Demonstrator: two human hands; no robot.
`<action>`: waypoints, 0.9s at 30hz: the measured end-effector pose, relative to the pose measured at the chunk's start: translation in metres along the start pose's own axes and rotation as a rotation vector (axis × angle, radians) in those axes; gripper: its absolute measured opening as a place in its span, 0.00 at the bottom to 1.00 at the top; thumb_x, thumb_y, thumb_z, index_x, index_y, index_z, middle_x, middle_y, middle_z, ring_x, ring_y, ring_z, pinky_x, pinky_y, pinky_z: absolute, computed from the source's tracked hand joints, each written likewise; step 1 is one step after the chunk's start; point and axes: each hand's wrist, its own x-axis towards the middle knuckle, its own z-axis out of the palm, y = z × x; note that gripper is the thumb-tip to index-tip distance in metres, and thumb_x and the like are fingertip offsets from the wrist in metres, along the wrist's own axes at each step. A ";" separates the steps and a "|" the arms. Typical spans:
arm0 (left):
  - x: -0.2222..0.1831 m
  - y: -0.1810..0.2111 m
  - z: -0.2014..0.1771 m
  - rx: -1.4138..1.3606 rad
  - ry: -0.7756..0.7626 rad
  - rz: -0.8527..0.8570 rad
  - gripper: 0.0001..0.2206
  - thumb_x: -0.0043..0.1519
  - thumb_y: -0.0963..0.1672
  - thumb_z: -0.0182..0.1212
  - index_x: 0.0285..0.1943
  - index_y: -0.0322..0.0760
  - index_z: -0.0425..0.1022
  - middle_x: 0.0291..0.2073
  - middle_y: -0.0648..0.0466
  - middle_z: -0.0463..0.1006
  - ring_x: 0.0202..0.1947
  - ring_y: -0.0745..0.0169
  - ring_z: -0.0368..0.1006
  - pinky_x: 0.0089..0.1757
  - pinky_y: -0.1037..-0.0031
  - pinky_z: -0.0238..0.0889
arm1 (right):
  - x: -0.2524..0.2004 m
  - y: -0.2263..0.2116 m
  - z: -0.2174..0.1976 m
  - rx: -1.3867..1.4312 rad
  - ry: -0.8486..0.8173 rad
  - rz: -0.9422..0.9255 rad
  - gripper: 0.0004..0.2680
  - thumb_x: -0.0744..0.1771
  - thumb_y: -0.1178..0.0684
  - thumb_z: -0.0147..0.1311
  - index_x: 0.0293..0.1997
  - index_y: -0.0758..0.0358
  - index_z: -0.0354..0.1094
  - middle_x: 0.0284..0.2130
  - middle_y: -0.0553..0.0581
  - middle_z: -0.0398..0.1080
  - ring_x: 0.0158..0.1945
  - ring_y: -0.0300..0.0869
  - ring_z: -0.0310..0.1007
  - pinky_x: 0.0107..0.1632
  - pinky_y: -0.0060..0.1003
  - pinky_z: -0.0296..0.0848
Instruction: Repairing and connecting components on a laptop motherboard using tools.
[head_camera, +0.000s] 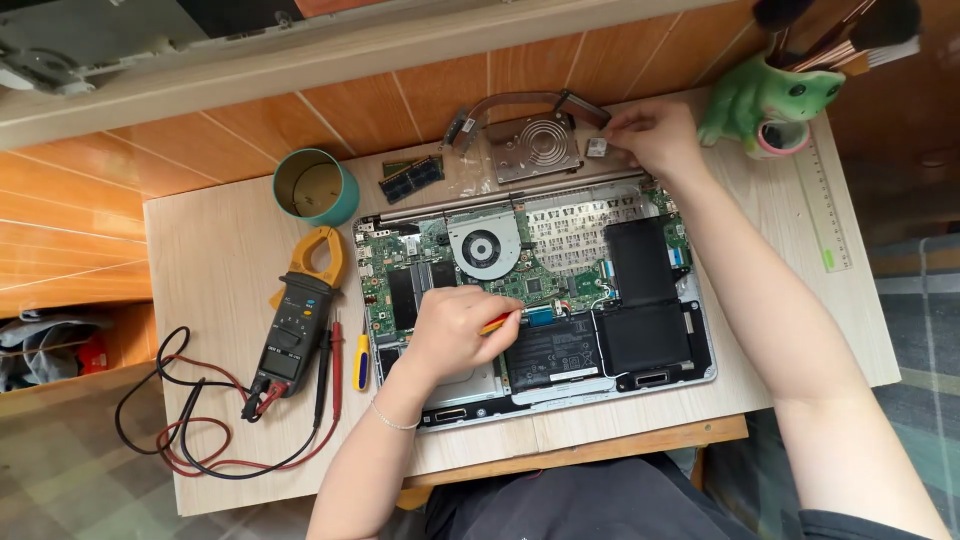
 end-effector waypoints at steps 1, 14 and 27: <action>0.000 0.000 -0.001 0.001 0.000 -0.001 0.02 0.58 0.42 0.67 0.35 0.40 0.83 0.23 0.54 0.80 0.23 0.58 0.77 0.27 0.70 0.69 | -0.002 -0.004 -0.001 0.001 -0.001 0.000 0.05 0.67 0.66 0.61 0.46 0.76 0.74 0.37 0.66 0.78 0.39 0.49 0.79 0.37 0.34 0.77; 0.003 0.003 -0.003 0.002 -0.011 0.002 0.02 0.59 0.42 0.67 0.35 0.40 0.82 0.23 0.54 0.80 0.23 0.59 0.77 0.27 0.70 0.68 | -0.013 -0.008 0.000 0.116 0.009 0.244 0.04 0.64 0.66 0.61 0.38 0.78 0.71 0.32 0.65 0.77 0.34 0.46 0.82 0.36 0.33 0.83; 0.002 0.003 -0.003 0.008 -0.019 0.005 0.02 0.59 0.42 0.67 0.35 0.40 0.82 0.24 0.54 0.81 0.24 0.59 0.77 0.28 0.70 0.69 | -0.029 -0.033 0.013 -0.122 0.081 0.072 0.05 0.64 0.65 0.63 0.39 0.73 0.72 0.31 0.59 0.77 0.31 0.41 0.81 0.28 0.32 0.78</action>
